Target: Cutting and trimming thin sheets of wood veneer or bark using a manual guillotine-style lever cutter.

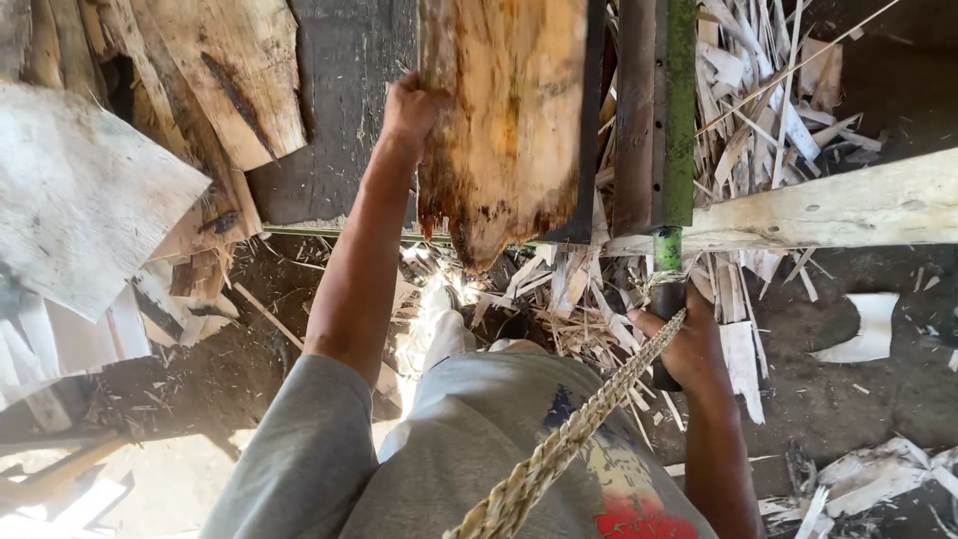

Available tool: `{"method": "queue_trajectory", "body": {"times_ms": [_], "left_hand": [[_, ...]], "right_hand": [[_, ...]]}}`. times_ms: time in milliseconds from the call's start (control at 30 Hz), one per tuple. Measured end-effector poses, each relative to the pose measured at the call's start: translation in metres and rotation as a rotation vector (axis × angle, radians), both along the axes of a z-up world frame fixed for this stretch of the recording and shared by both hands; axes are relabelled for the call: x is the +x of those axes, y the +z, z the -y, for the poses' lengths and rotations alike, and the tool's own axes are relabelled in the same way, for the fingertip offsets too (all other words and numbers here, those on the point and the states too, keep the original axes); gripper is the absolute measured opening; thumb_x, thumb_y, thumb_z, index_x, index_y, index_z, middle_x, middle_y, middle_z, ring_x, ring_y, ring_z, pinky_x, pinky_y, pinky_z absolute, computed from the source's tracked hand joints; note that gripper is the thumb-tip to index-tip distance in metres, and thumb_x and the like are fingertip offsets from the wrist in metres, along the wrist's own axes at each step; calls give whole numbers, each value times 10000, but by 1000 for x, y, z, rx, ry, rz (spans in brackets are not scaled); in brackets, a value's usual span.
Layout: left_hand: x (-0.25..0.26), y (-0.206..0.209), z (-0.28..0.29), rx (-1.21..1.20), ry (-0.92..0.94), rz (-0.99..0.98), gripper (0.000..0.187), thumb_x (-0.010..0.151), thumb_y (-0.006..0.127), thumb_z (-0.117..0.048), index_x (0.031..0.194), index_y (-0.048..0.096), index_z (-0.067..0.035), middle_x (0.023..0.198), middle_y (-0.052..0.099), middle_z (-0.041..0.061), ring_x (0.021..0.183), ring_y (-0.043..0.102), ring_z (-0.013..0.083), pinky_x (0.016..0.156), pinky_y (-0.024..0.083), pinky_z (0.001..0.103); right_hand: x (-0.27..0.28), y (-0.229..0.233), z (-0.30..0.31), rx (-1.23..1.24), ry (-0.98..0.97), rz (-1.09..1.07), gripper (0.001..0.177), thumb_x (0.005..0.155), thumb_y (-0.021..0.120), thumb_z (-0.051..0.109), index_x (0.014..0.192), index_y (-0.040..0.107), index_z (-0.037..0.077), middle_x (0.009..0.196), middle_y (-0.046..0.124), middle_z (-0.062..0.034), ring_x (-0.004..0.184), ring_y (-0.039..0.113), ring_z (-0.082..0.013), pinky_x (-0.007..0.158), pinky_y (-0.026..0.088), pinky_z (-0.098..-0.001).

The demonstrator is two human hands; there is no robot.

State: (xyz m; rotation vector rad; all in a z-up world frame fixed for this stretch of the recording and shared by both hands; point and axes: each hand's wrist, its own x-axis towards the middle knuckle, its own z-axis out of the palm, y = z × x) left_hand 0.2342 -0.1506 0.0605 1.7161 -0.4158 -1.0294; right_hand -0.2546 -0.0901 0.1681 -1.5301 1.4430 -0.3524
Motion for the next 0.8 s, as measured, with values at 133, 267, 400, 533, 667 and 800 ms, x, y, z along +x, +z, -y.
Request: {"method": "queue_trajectory", "body": {"times_ms": [133,267,400,533,667,800], "left_hand": [[9,53,-8,-161,163,9,294,754,719,7,1046,709,-24,941,726,82,769,644,167,729,588,347],[15,59,-10,-334,322,-3,248,855,744,-17,1094,697,31,940,688,105,710,516,189,626,467,352],[-12,51,-7,-617,572,-208,367,901,696,-25,1253,599,8,1028,696,142,807,656,227,695,593,363],[-52,-6,1,-535,736,-387,443,911,678,-1,1315,509,68,1029,708,192,709,708,226,554,616,332],[-96,-105,-7,-391,570,-512,314,1011,690,-42,1255,596,132,923,642,202,639,576,228,516,539,338],[-107,-93,-37,-312,499,-808,220,971,583,-82,1097,638,91,918,733,162,779,746,252,691,684,389]], "right_hand": [[-2,-4,0,59,-55,-87,505,743,870,213,1142,629,18,922,666,-63,791,623,-179,702,525,-339],[-10,-15,0,56,-47,-7,489,765,861,234,1141,640,14,917,656,-61,784,603,-168,687,508,-320],[-16,-18,0,55,-79,22,491,756,867,242,1138,650,23,904,630,-59,788,577,-175,690,488,-313],[-12,12,2,46,-33,-16,528,751,835,299,1177,646,51,951,636,-62,858,624,-200,742,521,-346],[-9,17,2,99,-34,-99,561,756,818,358,1189,632,54,952,637,-110,834,648,-256,711,560,-410],[3,11,-3,163,-37,-204,565,782,791,385,1221,617,75,986,686,-126,870,684,-274,748,583,-428]]}}
